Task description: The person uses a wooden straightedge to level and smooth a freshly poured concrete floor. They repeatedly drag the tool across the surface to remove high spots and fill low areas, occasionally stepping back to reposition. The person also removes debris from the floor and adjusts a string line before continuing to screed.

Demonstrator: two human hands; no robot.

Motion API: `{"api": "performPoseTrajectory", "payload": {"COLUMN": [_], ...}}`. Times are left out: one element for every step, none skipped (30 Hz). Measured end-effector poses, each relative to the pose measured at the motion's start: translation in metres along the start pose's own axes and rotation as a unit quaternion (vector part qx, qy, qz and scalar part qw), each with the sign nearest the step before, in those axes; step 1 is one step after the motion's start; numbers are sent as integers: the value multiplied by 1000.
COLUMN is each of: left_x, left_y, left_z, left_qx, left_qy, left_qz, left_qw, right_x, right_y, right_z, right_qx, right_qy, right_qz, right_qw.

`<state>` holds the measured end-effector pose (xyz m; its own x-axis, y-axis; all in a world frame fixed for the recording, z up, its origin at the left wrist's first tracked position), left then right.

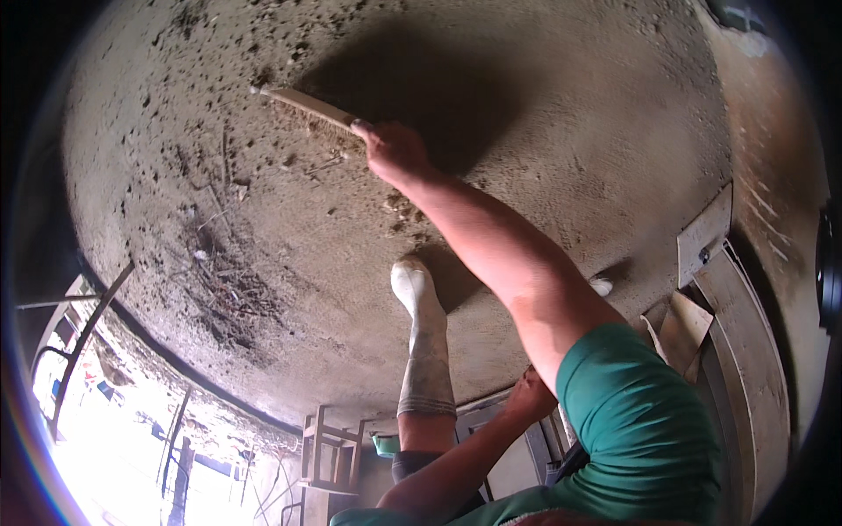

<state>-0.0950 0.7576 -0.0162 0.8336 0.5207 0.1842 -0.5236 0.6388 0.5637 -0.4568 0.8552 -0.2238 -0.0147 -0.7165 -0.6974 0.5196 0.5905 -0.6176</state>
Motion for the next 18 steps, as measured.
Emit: {"api": "performPoseTrajectory", "payload": {"left_x": [-10, -33, -45, -41, -42, -44, -48, -53, -61, -69, -76, -79, -78, -81, -83, -88, -90, -92], "left_y": [9, 46, 64, 55, 54, 54, 56, 57, 58, 59, 59, 54, 49, 47, 45, 48, 49, 46], "left_z": [-2, -3, -1, 1, 1, 3, 5, 6, 7, 9, 13, 15, 19, 18, 18, 16, 20, 18], "left_qx": [-9, -42, -71, -7, 13, 32, 50, 42, 46, 50, 53, 63, 75, 78, 81, 80, 88, 81], "left_qy": [9, 5, -14, 20, 40, 56, 71, 64, 75, 82, 85, 84, 80, 93, 91, 100, 84, 96], "left_qz": [5, -3, -19, 19, 35, 47, 60, 65, 72, 76, 78, 82, 83, 89, 98, 110, 116, 126], "left_qw": [1000, 999, 997, 1000, 998, 997, 994, 995, 994, 993, 992, 991, 990, 989, 988, 986, 986, 984], "right_x": [-17, -37, -39, -56, -78, -96, -122, -145, -163, -175, -178, -172, -171, -152, -125, -92, -74, -40], "right_y": [-23, -30, -4, 11, 27, 67, 104, 133, 148, 170, 194, 213, 230, 206, 182, 124, 104, 43], "right_z": [7, 14, 6, 1, -7, -17, -30, -37, -44, -55, -67, -83, -98, -109, -121, -135, -143, -139], "right_qx": [77, 113, 124, 116, 209, 209, 189, 190, 194, 226, 262, 232, 204, 168, 165, 193, 164, 136], "right_qy": [-88, -105, -69, 19, 40, 113, 140, 202, 218, 242, 267, 264, 264, 249, 237, 184, 196, 190], "right_qz": [-87, -113, -110, -76, -92, -52, 69, 83, 143, 166, 190, 197, 206, 206, 206, 180, 178, 170], "right_qw": [989, 981, 984, 990, 973, 970, 969, 957, 946, 929, 908, 915, 920, 931, 935, 947, 950, 957]}}
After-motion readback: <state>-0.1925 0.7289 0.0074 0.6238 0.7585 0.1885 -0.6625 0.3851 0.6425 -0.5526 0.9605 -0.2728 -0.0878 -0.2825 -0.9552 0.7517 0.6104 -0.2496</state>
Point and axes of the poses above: each hand's wrist, its own z-axis away from the middle knuckle, its own x-axis out of the palm, y = z × x, the point moved 2 cm from there along -z, towards the middle knuckle, and after that the axes turned 6 degrees about y, right-handed, at the moved point
